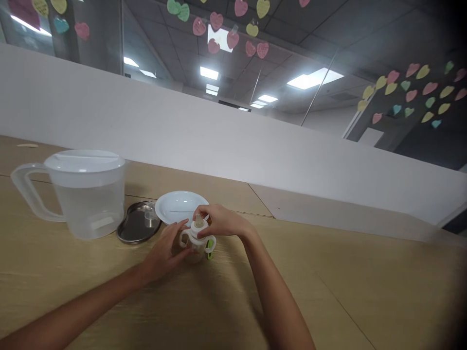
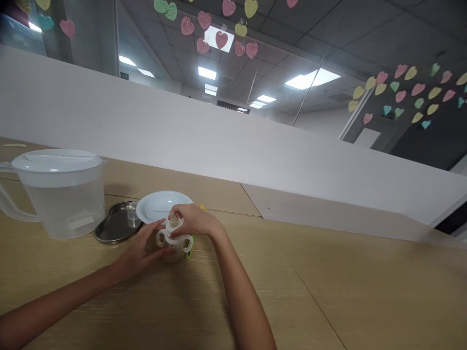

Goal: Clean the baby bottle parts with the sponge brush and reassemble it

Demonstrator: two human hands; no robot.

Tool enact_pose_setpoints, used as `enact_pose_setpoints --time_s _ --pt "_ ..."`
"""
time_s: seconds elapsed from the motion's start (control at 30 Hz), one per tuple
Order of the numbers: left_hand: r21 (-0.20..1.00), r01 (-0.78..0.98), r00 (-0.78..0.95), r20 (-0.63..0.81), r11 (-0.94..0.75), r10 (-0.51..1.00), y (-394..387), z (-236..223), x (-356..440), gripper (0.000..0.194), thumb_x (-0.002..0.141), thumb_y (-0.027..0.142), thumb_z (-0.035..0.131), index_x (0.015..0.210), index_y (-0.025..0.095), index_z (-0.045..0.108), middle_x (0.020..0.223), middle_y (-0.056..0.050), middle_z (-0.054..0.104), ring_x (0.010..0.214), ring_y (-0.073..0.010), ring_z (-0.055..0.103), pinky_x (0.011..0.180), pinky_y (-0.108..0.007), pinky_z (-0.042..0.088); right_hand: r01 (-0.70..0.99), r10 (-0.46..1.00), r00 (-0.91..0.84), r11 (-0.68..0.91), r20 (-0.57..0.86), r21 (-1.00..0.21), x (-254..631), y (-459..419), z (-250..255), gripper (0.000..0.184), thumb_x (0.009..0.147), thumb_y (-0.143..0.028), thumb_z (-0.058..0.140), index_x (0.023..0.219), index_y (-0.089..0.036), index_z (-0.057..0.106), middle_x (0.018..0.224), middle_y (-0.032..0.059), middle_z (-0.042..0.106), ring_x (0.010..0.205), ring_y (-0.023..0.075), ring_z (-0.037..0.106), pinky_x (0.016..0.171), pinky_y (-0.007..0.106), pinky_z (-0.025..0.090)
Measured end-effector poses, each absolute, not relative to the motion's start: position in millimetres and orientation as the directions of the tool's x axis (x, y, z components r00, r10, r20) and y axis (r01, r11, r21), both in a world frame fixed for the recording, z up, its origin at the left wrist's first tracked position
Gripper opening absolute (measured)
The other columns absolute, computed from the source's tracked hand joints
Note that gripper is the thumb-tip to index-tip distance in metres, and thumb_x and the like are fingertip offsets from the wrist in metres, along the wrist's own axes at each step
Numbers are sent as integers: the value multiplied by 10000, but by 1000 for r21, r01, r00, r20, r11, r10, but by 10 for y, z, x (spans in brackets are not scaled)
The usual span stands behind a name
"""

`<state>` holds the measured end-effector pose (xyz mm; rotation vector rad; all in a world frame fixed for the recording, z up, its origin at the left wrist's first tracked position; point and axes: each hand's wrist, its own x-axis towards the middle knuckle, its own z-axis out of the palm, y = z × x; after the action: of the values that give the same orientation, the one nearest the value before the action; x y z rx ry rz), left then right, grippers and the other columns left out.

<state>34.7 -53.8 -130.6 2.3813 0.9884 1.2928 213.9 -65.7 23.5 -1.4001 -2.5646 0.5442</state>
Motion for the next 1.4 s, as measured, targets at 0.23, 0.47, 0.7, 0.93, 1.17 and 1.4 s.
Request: enact_pose_setpoints --time_s 0.23,0.47,0.7,0.93,1.17,1.4 --pt "471 463 365 670 -751 646 -527 -1339 339 577 812 402 545 1300 233 288 1242 -94 493 1135 -227 475 946 -392 408 806 852 -524 498 6 -321 2140 -693 231 226 755 -277 541 933 -157 609 876 37 570 708 107 483 576 208 343" --pt "408 477 420 673 -779 609 -532 -1289 352 626 793 439 547 1310 218 272 1255 -109 498 1176 -259 442 1013 -467 299 760 824 -564 548 65 -351 2125 -703 258 241 712 -114 539 939 -165 603 843 13 591 707 94 498 603 192 363" --pt "374 532 453 632 -760 629 -546 -1285 359 553 812 462 510 1285 247 319 1277 -82 497 1202 -248 420 1066 -499 137 841 886 -456 459 81 -288 2052 -714 225 182 723 -238 584 890 -167 604 769 8 613 658 104 519 552 195 337" --pt "368 522 411 682 -769 605 -546 -1319 359 484 806 454 524 1205 225 374 1200 -70 547 1141 -236 464 1047 -463 186 947 945 -297 310 134 -86 1833 -723 140 314 831 -428 460 784 -158 611 770 72 643 735 171 559 562 242 305" --pt "374 516 428 667 -771 610 -587 -1238 344 520 806 428 531 1267 255 363 1202 -44 548 1123 -231 481 1038 -448 222 909 917 -388 397 90 -125 2016 -819 259 235 810 -385 508 911 -186 580 812 31 641 656 120 534 535 214 300" --pt "385 520 403 677 -763 616 -560 -1287 346 543 809 413 523 1291 248 335 1194 -63 542 1117 -238 471 1031 -461 222 964 949 -265 260 170 53 1828 -817 244 244 832 -334 442 772 -166 609 764 66 650 689 162 578 561 247 326"
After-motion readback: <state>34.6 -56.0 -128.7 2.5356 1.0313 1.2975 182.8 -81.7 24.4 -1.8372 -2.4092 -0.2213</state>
